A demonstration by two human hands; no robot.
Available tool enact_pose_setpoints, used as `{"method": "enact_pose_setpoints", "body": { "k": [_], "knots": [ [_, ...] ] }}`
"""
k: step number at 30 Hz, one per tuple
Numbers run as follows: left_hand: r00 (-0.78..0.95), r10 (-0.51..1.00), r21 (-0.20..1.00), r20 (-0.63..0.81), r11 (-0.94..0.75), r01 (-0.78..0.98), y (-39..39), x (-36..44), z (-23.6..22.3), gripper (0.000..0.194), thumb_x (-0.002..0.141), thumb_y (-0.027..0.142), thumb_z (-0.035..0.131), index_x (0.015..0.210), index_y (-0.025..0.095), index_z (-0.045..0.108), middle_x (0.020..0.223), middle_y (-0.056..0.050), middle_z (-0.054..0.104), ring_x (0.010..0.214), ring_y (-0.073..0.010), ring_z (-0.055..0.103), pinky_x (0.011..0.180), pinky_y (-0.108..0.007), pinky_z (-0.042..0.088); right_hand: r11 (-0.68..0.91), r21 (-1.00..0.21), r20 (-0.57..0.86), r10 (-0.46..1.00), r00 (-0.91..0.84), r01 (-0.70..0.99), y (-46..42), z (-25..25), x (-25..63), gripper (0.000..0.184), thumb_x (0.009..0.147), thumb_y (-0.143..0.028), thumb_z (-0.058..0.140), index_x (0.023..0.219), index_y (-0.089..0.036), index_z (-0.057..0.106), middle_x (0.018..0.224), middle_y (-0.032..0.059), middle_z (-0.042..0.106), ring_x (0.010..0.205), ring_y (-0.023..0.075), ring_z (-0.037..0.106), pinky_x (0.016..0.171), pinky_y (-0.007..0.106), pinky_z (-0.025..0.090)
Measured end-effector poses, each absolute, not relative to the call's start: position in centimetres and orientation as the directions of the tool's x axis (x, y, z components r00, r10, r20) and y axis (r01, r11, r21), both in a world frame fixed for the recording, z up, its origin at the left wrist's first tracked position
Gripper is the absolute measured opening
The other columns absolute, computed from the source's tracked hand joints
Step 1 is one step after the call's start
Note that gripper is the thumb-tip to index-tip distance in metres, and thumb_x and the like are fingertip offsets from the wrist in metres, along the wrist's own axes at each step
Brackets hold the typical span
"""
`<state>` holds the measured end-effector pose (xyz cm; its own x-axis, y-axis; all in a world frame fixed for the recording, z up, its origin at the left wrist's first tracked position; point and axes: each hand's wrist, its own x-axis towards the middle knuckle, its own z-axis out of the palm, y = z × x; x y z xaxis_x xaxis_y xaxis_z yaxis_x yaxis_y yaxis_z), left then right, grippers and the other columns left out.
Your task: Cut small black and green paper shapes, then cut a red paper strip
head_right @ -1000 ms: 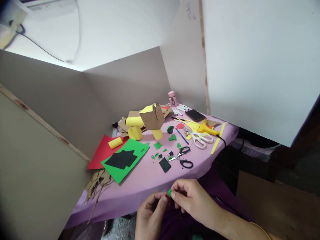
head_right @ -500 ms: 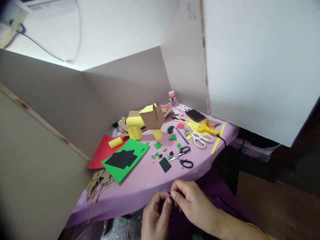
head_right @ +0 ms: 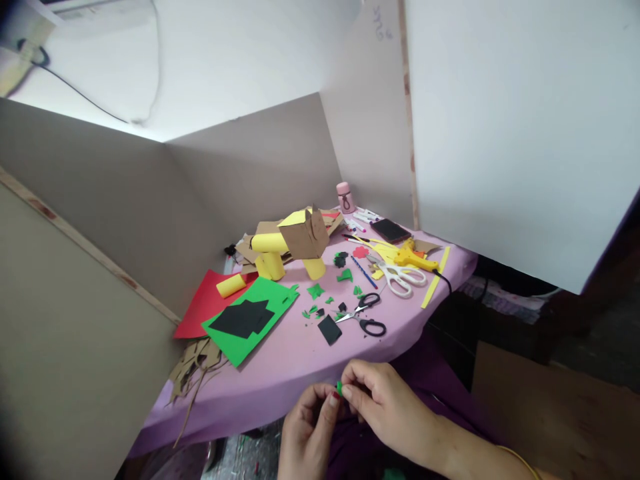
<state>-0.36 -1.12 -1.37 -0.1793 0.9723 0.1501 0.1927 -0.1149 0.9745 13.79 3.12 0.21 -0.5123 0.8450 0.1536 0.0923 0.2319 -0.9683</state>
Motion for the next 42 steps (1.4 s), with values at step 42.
{"method": "enact_pose_setpoints", "body": {
  "k": [42],
  "knots": [
    [-0.202, 0.979, 0.989, -0.009, -0.021, -0.148, -1.1, 0.3, -1.6, 0.037, 0.070, 0.048, 0.069, 0.056, 0.015, 0.059, 0.051, 0.002, 0.055, 0.051, -0.0120, 0.050, 0.054, -0.022, 0.039, -0.007, -0.991, 0.064, 0.843, -0.534, -0.131, 3.3, 0.0, 12.9, 0.033, 0.084, -0.046, 0.055, 0.071, -0.016, 0.051, 0.057, -0.0039, 0.053, 0.048, 0.0095, 0.047, 0.048, 0.021, 0.039]
  ]
}}
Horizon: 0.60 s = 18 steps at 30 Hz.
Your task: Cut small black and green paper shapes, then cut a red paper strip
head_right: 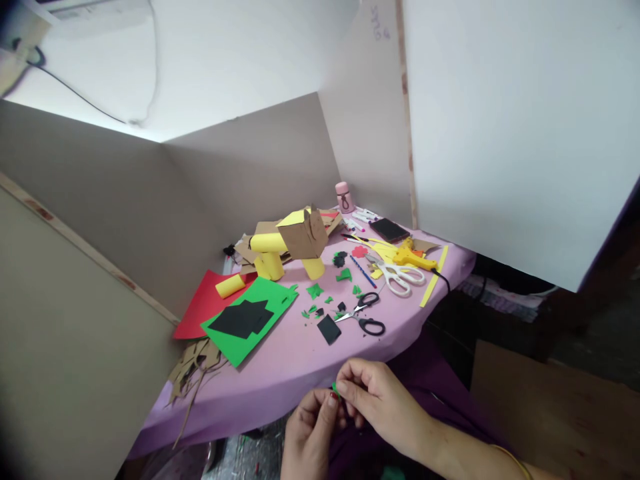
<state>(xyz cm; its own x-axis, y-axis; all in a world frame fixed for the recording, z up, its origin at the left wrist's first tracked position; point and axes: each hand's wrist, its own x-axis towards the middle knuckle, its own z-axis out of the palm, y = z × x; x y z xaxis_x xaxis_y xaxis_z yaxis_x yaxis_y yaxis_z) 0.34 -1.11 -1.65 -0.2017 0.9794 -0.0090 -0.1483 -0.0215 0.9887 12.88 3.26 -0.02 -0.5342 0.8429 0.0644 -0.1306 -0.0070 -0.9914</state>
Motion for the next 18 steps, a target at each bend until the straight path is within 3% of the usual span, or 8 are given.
{"method": "enact_pose_setpoints", "body": {
  "k": [2, 5, 10, 13, 14, 16, 18],
  "knots": [
    [-0.246, 0.964, 0.995, 0.096, -0.100, -0.006, -1.3, 0.4, -1.8, 0.034, 0.073, 0.047, 0.066, 0.059, 0.016, 0.061, 0.053, 0.001, 0.057, 0.054, -0.0144, 0.052, 0.056, -0.024, 0.041, 0.046, -0.994, 0.091, 0.854, -0.512, -0.100, 3.3, -0.1, 13.0, 0.029, 0.086, -0.041, 0.054, 0.070, -0.017, 0.050, 0.057, -0.0048, 0.050, 0.049, 0.0099, 0.047, 0.048, 0.021, 0.038],
    [-0.258, 0.959, 0.992, 0.119, -0.106, 0.065, -1.4, 0.4, -2.1, 0.032, 0.074, 0.046, 0.064, 0.061, 0.017, 0.063, 0.055, 0.000, 0.059, 0.056, -0.0154, 0.053, 0.057, -0.024, 0.041, 0.171, -0.985, 0.154, 0.869, -0.470, -0.005, 3.2, -0.1, 13.1, 0.024, 0.087, -0.032, 0.052, 0.068, -0.018, 0.050, 0.056, -0.0048, 0.048, 0.051, 0.0110, 0.047, 0.049, 0.021, 0.038],
    [-0.269, 0.962, 0.999, 0.037, -0.035, 0.014, -1.1, 0.2, -2.5, 0.035, 0.070, 0.049, 0.067, 0.059, 0.016, 0.063, 0.052, 0.001, 0.057, 0.053, -0.0141, 0.049, 0.054, -0.024, 0.039, 0.371, -0.906, 0.255, 0.861, -0.439, 0.201, 3.2, -0.1, 13.1, 0.026, 0.088, -0.027, 0.052, 0.063, -0.017, 0.053, 0.055, -0.0034, 0.054, 0.053, 0.0117, 0.051, 0.049, 0.020, 0.039],
    [-0.293, 0.956, 0.996, -0.016, -0.010, -0.088, -1.0, -0.1, -2.1, 0.036, 0.064, 0.048, 0.072, 0.056, 0.015, 0.062, 0.051, 0.001, 0.056, 0.051, -0.0127, 0.048, 0.054, -0.023, 0.039, 0.529, -0.728, 0.320, 0.825, -0.465, 0.436, 5.1, 0.0, 13.7, 0.035, 0.094, -0.030, 0.042, 0.065, -0.017, 0.056, 0.056, -0.0016, 0.059, 0.054, 0.0130, 0.056, 0.051, 0.020, 0.043],
    [-0.303, 0.952, 0.989, -0.044, -0.001, -0.148, -1.0, -0.1, -1.8, 0.036, 0.061, 0.048, 0.075, 0.056, 0.015, 0.062, 0.051, 0.001, 0.056, 0.052, -0.0123, 0.049, 0.054, -0.023, 0.040, 0.550, -0.673, 0.333, 0.822, -0.461, 0.495, 6.2, 0.1, 14.1, 0.034, 0.094, -0.029, 0.039, 0.071, -0.017, 0.059, 0.062, 0.0006, 0.063, 0.059, 0.0149, 0.059, 0.055, 0.022, 0.046],
    [-0.314, 0.943, 0.958, -0.109, 0.016, -0.286, -0.9, -0.2, -1.2, 0.034, 0.055, 0.044, 0.080, 0.056, 0.014, 0.063, 0.053, 0.001, 0.058, 0.052, -0.0113, 0.050, 0.053, -0.021, 0.041, 0.559, -0.612, 0.360, 0.826, -0.433, 0.559, 8.9, 0.1, 15.0, 0.021, 0.090, -0.024, 0.045, 0.102, -0.015, 0.059, 0.099, 0.0101, 0.066, 0.090, 0.0231, 0.060, 0.080, 0.033, 0.047],
    [-0.310, 0.934, 0.908, -0.178, 0.035, -0.417, -0.9, -0.1, -0.6, 0.033, 0.051, 0.040, 0.084, 0.055, 0.014, 0.064, 0.053, 0.001, 0.059, 0.051, -0.0100, 0.051, 0.052, -0.019, 0.042, 0.570, -0.547, 0.348, 0.821, -0.453, 0.613, 11.6, 0.1, 15.9, 0.042, 0.080, -0.013, 0.050, 0.122, -0.012, 0.050, 0.120, 0.0178, 0.057, 0.110, 0.0308, 0.050, 0.091, 0.044, 0.040]
  ]
}}
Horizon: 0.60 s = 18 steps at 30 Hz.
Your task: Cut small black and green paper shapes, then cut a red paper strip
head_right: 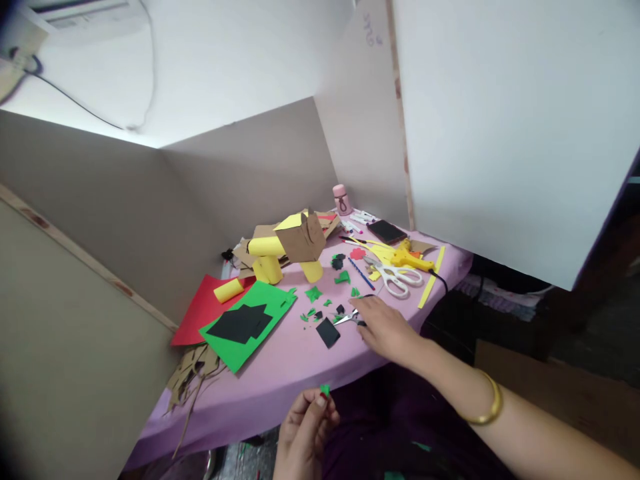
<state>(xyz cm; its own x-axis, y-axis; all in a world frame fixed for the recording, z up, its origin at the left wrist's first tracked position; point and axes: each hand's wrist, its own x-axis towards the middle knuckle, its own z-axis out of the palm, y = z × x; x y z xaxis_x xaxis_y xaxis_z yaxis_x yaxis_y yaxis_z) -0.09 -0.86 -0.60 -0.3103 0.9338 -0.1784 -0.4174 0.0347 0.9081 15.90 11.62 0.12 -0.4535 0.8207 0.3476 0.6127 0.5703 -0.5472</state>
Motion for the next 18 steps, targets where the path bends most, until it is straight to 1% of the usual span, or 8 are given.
{"method": "enact_pose_setpoints", "body": {
  "k": [1, 3, 5, 7, 10, 12, 15, 18],
  "knots": [
    [-0.306, 0.929, 0.883, -0.209, 0.044, -0.468, -0.8, 0.0, -0.4, 0.032, 0.049, 0.038, 0.085, 0.054, 0.014, 0.065, 0.053, 0.001, 0.060, 0.051, -0.0093, 0.051, 0.051, -0.019, 0.042, 0.580, -0.521, 0.325, 0.813, -0.483, 0.626, 12.8, 0.1, 16.2, 0.049, 0.074, -0.008, 0.052, 0.123, -0.010, 0.050, 0.118, 0.0189, 0.058, 0.109, 0.0321, 0.050, 0.093, 0.046, 0.038],
    [-0.307, 0.917, 0.845, -0.255, 0.057, -0.532, -0.8, 0.2, 0.0, 0.032, 0.046, 0.036, 0.087, 0.053, 0.014, 0.065, 0.053, 0.001, 0.061, 0.050, -0.0085, 0.053, 0.051, -0.018, 0.045, 0.596, -0.490, 0.277, 0.799, -0.535, 0.636, 14.5, 0.1, 16.6, 0.053, 0.067, -0.003, 0.054, 0.120, -0.008, 0.054, 0.112, 0.0199, 0.060, 0.106, 0.0341, 0.051, 0.092, 0.046, 0.037],
    [-0.320, 0.908, 0.834, -0.272, 0.056, -0.550, -0.8, 0.3, 0.1, 0.032, 0.044, 0.035, 0.088, 0.054, 0.013, 0.067, 0.054, 0.000, 0.063, 0.051, -0.0085, 0.055, 0.052, -0.018, 0.047, 0.599, -0.487, 0.237, 0.791, -0.564, 0.636, 15.4, 0.1, 16.7, 0.052, 0.065, -0.003, 0.055, 0.117, -0.009, 0.057, 0.104, 0.0188, 0.062, 0.103, 0.0346, 0.052, 0.090, 0.046, 0.037],
    [-0.337, 0.902, 0.838, -0.270, 0.048, -0.544, -0.9, 0.4, 0.2, 0.032, 0.042, 0.034, 0.089, 0.056, 0.013, 0.069, 0.054, -0.001, 0.064, 0.051, -0.0078, 0.055, 0.051, -0.016, 0.048, 0.584, -0.518, 0.213, 0.796, -0.567, 0.625, 15.6, 0.3, 16.8, 0.052, 0.064, -0.004, 0.056, 0.115, -0.011, 0.059, 0.100, 0.0168, 0.062, 0.101, 0.0347, 0.052, 0.090, 0.045, 0.035],
    [-0.351, 0.892, 0.838, -0.286, 0.055, -0.543, -0.9, 0.2, 0.2, 0.033, 0.041, 0.034, 0.089, 0.055, 0.013, 0.069, 0.051, 0.000, 0.063, 0.046, -0.0061, 0.054, 0.047, -0.015, 0.047, 0.523, -0.631, 0.186, 0.819, -0.543, 0.573, 15.3, 0.6, 17.2, 0.046, 0.063, -0.010, 0.061, 0.110, -0.014, 0.062, 0.096, 0.0133, 0.062, 0.100, 0.0340, 0.051, 0.089, 0.043, 0.034],
    [-0.350, 0.884, 0.826, -0.310, 0.068, -0.560, -0.8, 0.0, 0.2, 0.034, 0.040, 0.035, 0.089, 0.055, 0.013, 0.068, 0.050, 0.001, 0.063, 0.043, -0.0055, 0.054, 0.045, -0.014, 0.046, 0.446, -0.737, 0.153, 0.842, -0.517, 0.507, 14.8, 0.6, 17.7, 0.041, 0.067, -0.017, 0.062, 0.109, -0.016, 0.062, 0.091, 0.0099, 0.062, 0.094, 0.0306, 0.054, 0.085, 0.040, 0.037],
    [-0.343, 0.887, 0.818, -0.310, 0.065, -0.571, -0.7, -0.1, 0.0, 0.035, 0.041, 0.034, 0.089, 0.055, 0.012, 0.067, 0.049, 0.002, 0.062, 0.041, -0.0048, 0.052, 0.042, -0.014, 0.045, 0.260, -0.901, 0.065, 0.871, -0.486, 0.346, 13.9, 0.1, 18.1, 0.035, 0.080, -0.031, 0.053, 0.112, -0.018, 0.057, 0.081, 0.0044, 0.061, 0.076, 0.0223, 0.057, 0.071, 0.033, 0.043],
    [-0.341, 0.896, 0.822, -0.283, 0.044, -0.567, -0.6, 0.0, -0.2, 0.035, 0.043, 0.034, 0.089, 0.053, 0.011, 0.064, 0.048, 0.002, 0.060, 0.040, -0.0041, 0.051, 0.041, -0.013, 0.044, 0.035, -0.991, -0.033, 0.867, -0.497, 0.128, 13.1, -0.9, 17.9, 0.038, 0.087, -0.046, 0.042, 0.109, -0.017, 0.055, 0.079, 0.0035, 0.061, 0.065, 0.0163, 0.058, 0.059, 0.027, 0.044]
  ]
}}
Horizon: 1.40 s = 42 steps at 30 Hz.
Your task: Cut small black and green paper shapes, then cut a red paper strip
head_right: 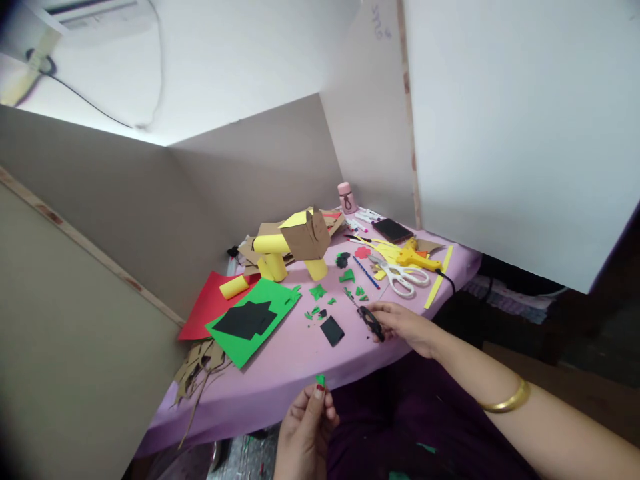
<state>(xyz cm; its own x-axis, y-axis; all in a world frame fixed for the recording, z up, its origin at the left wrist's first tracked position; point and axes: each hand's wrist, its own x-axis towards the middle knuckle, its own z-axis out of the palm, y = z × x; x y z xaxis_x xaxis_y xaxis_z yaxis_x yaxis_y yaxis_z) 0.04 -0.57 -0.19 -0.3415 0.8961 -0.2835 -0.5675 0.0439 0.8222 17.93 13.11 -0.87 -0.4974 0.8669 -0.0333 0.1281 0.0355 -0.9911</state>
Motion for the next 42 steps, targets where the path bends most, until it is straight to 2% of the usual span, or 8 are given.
{"method": "enact_pose_setpoints", "body": {
  "k": [5, 10, 14, 17, 20, 29, 33, 42],
  "knots": [
    [-0.365, 0.886, 0.819, -0.285, 0.028, -0.573, -0.5, 0.2, -0.2, 0.035, 0.042, 0.033, 0.089, 0.053, 0.011, 0.065, 0.048, 0.002, 0.060, 0.041, -0.0047, 0.051, 0.042, -0.013, 0.044, -0.244, -0.958, -0.108, 0.793, -0.599, -0.151, 12.8, -1.8, 16.8, 0.043, 0.084, -0.055, 0.043, 0.095, -0.016, 0.058, 0.079, 0.0049, 0.061, 0.065, 0.0140, 0.059, 0.054, 0.023, 0.045],
    [-0.415, 0.881, 0.851, -0.225, -0.030, -0.524, -0.6, 0.0, 0.1, 0.033, 0.045, 0.034, 0.088, 0.054, 0.011, 0.066, 0.050, 0.002, 0.062, 0.043, -0.0049, 0.053, 0.043, -0.012, 0.043, -0.349, -0.896, -0.081, 0.736, -0.672, -0.275, 9.4, -1.5, 15.3, 0.038, 0.080, -0.051, 0.053, 0.097, -0.017, 0.057, 0.082, 0.0037, 0.059, 0.073, 0.0146, 0.059, 0.061, 0.023, 0.046],
    [-0.469, 0.868, 0.875, -0.164, -0.092, -0.475, -0.7, -0.3, 0.1, 0.030, 0.049, 0.035, 0.086, 0.060, 0.013, 0.069, 0.054, 0.001, 0.064, 0.049, -0.0065, 0.054, 0.048, -0.013, 0.045, -0.107, -0.961, 0.077, 0.780, -0.621, -0.254, 4.5, -0.9, 14.5, 0.034, 0.079, -0.046, 0.063, 0.099, -0.020, 0.056, 0.069, -0.0034, 0.051, 0.064, 0.0117, 0.051, 0.059, 0.020, 0.041],
    [-0.462, 0.877, 0.882, -0.130, -0.110, -0.458, -0.8, -0.2, 0.2, 0.027, 0.054, 0.035, 0.084, 0.061, 0.014, 0.069, 0.052, 0.001, 0.063, 0.049, -0.0069, 0.052, 0.050, -0.014, 0.044, 0.212, -0.975, 0.213, 0.776, -0.594, -0.073, 2.3, -0.3, 14.2, 0.038, 0.075, -0.044, 0.067, 0.101, -0.019, 0.058, 0.082, 0.0021, 0.058, 0.074, 0.0174, 0.053, 0.068, 0.026, 0.044],
    [-0.444, 0.888, 0.886, -0.118, -0.108, -0.451, -1.0, 0.1, 0.4, 0.025, 0.057, 0.035, 0.082, 0.062, 0.015, 0.068, 0.052, 0.002, 0.062, 0.049, -0.0073, 0.050, 0.051, -0.015, 0.042, 0.364, -0.929, 0.263, 0.767, -0.586, 0.060, 1.7, 0.1, 14.0, 0.037, 0.077, -0.045, 0.064, 0.103, -0.019, 0.060, 0.094, 0.0062, 0.061, 0.085, 0.0225, 0.055, 0.080, 0.032, 0.044],
    [-0.528, 0.846, 0.920, -0.073, -0.147, -0.362, -1.0, 0.1, 0.6, 0.027, 0.057, 0.039, 0.081, 0.062, 0.015, 0.069, 0.055, 0.001, 0.062, 0.051, -0.0096, 0.049, 0.053, -0.018, 0.041, 0.218, -0.975, 0.163, 0.834, -0.527, 0.043, 2.8, -0.1, 14.1, 0.037, 0.087, -0.044, 0.052, 0.114, -0.019, 0.054, 0.096, 0.0067, 0.061, 0.088, 0.0218, 0.058, 0.079, 0.031, 0.047],
    [-0.512, 0.858, 0.937, -0.042, -0.143, -0.318, -0.9, 0.2, 0.3, 0.027, 0.060, 0.040, 0.079, 0.062, 0.015, 0.068, 0.054, 0.001, 0.061, 0.052, -0.0104, 0.049, 0.053, -0.019, 0.040, 0.331, -0.933, 0.193, 0.790, -0.582, 0.140, 3.0, 0.7, 14.4, 0.033, 0.081, -0.041, 0.059, 0.104, -0.019, 0.060, 0.086, 0.0043, 0.062, 0.076, 0.0198, 0.057, 0.070, 0.028, 0.048],
    [-0.473, 0.881, 0.957, 0.010, -0.145, -0.251, -1.1, 0.3, -0.3, 0.028, 0.062, 0.042, 0.077, 0.064, 0.016, 0.068, 0.051, 0.002, 0.056, 0.051, -0.0119, 0.047, 0.053, -0.021, 0.040, 0.475, -0.852, 0.272, 0.759, -0.592, 0.218, 2.1, 1.3, 13.7, 0.028, 0.077, -0.038, 0.063, 0.099, -0.020, 0.064, 0.086, 0.0055, 0.063, 0.083, 0.0227, 0.058, 0.079, 0.032, 0.046]
  ]
}}
